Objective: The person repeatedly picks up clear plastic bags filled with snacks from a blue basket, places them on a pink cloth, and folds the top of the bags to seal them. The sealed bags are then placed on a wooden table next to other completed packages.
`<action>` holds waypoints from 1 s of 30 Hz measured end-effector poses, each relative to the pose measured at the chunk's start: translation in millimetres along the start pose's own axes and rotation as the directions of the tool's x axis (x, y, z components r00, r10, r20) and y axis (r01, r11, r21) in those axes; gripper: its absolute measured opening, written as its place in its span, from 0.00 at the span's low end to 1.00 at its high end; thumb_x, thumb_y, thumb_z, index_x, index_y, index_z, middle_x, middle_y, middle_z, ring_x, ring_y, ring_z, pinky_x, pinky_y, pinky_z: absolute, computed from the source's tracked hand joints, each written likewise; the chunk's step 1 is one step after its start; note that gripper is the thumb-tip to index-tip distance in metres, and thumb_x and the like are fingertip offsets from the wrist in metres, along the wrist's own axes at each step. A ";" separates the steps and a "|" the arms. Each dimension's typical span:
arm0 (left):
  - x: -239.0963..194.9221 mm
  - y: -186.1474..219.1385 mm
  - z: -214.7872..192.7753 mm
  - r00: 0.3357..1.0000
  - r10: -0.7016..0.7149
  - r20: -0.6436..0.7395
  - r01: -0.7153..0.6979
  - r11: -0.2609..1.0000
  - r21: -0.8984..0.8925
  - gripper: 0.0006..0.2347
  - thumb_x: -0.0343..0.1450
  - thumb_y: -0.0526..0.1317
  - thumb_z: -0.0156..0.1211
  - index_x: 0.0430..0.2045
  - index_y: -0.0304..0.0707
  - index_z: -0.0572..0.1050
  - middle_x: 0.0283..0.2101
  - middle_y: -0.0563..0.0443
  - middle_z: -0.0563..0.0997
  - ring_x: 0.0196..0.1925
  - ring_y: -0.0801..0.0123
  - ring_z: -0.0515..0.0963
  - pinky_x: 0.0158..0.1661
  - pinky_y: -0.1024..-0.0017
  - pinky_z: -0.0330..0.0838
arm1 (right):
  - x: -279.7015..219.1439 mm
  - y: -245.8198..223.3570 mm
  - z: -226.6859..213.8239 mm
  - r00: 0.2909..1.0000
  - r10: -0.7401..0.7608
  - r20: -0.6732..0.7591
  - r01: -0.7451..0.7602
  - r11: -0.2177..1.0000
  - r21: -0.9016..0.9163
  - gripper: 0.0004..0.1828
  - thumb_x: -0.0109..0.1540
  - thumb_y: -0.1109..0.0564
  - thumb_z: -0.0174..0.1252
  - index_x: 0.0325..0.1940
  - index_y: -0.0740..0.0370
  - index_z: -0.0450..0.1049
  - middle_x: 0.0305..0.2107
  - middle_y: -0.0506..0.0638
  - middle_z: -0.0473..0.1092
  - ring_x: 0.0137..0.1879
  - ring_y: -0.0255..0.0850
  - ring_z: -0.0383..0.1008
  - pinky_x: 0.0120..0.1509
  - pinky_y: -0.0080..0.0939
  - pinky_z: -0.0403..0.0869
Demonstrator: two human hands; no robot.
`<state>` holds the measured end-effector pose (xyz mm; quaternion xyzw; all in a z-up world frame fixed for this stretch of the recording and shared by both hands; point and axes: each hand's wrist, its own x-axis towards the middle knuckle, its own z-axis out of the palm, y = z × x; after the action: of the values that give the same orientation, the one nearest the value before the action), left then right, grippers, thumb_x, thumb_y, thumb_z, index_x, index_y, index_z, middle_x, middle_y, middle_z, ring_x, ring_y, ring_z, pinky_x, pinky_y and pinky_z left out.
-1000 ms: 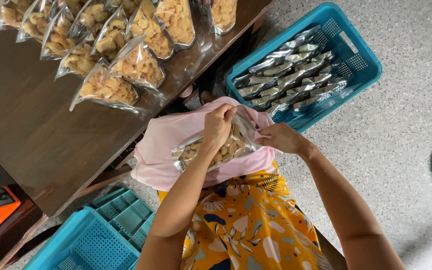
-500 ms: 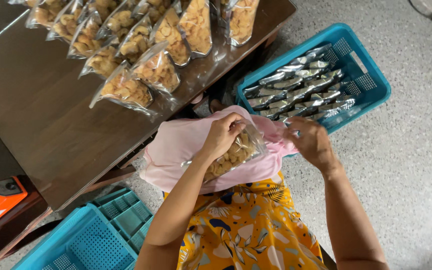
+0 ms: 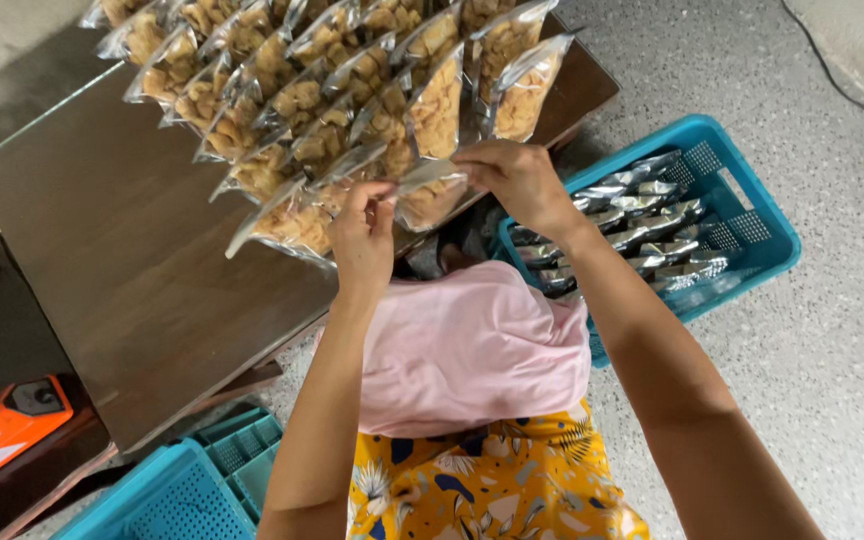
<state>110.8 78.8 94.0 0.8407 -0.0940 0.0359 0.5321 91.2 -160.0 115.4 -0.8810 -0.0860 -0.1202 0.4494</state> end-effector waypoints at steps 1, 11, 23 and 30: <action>9.2 -7.6 3.9 1.000 0.002 -0.022 -0.002 1.000 -0.014 0.06 0.75 0.29 0.59 0.44 0.33 0.77 0.31 0.44 0.82 0.29 0.64 0.78 0.33 0.70 0.72 | 16.4 5.9 7.5 0.999 -0.028 0.014 0.029 0.999 -0.040 0.13 0.65 0.63 0.61 0.54 0.65 0.79 0.43 0.57 0.79 0.42 0.43 0.82 0.48 0.41 0.80; 15.3 -49.4 41.0 0.925 0.342 -0.167 -0.338 0.940 0.047 0.14 0.75 0.27 0.56 0.55 0.31 0.69 0.63 0.35 0.69 0.57 0.54 0.79 0.51 0.64 0.78 | 61.9 34.6 47.8 0.997 -0.044 -0.061 0.045 0.999 0.006 0.17 0.63 0.67 0.59 0.55 0.60 0.80 0.59 0.60 0.69 0.51 0.49 0.79 0.52 0.43 0.80; -60.5 -74.5 137.3 0.998 -0.034 0.045 0.051 0.898 -0.438 0.13 0.77 0.32 0.58 0.55 0.36 0.67 0.45 0.42 0.74 0.42 0.68 0.77 0.42 0.75 0.76 | -218.3 268.1 63.4 0.500 0.843 -0.200 -0.567 0.493 0.660 0.12 0.66 0.61 0.61 0.53 0.68 0.78 0.39 0.56 0.79 0.38 0.38 0.80 0.42 0.37 0.82; -120.2 -76.6 190.3 0.960 0.054 0.273 -0.021 0.993 -0.120 0.08 0.76 0.34 0.58 0.46 0.30 0.73 0.38 0.47 0.80 0.35 0.72 0.81 0.34 0.76 0.76 | -333.8 383.2 58.8 0.454 0.857 -0.244 -0.877 0.382 -0.290 0.20 0.63 0.62 0.53 0.57 0.50 0.80 0.51 0.61 0.75 0.55 0.53 0.75 0.56 0.52 0.74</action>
<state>0.5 -46.4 -75.3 0.8031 -0.1851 -0.0771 0.5610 -120.6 -349.4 -310.0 -0.8598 0.4232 0.0946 0.2697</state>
